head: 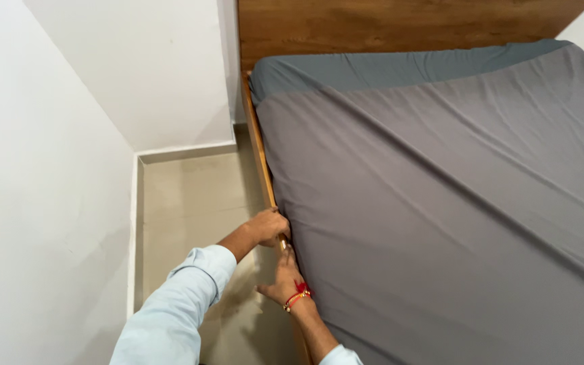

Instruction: The person stretches a grey fitted sheet over the corners of a mattress and tucks the remaining edges underneath the mattress by hand.

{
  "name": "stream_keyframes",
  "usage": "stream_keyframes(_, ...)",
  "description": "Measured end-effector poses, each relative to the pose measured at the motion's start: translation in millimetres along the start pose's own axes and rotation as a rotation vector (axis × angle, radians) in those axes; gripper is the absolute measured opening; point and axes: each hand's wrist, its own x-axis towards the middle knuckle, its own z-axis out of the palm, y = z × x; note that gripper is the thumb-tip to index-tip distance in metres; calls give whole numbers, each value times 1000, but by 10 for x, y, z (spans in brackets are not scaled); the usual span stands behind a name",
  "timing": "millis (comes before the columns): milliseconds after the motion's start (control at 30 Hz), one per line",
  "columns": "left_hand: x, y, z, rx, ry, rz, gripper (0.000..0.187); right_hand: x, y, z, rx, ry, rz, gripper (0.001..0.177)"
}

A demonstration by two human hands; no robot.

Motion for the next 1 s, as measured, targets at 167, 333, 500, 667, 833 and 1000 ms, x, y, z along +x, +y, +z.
stream_keyframes(167, 10, -320, 241, -517, 241, 2, 33, 203, 2, 65, 122, 62, 45, 137)
stream_keyframes(333, -75, -87, 425, -1007, 723, -251, 64, 219, 21, 125, 86, 15, 112, 135)
stream_keyframes(500, 151, 247, 45, -1308, 506, -557, 92, 71, -55, -252, 149, 50, -69, 112)
stream_keyframes(667, 459, 222, -228, -1535, 252, -739, 80, 129, -215, -866, -258, 85, -100, 80)
stream_keyframes(833, 787, -76, 14, -1576, 414, -832, 69, 522, -56, -1009, -430, 19, -398, 78)
stream_keyframes(1000, 774, -317, 137, -1754, 392, -733, 66, 865, 132, -938, -582, 201, -595, 60)
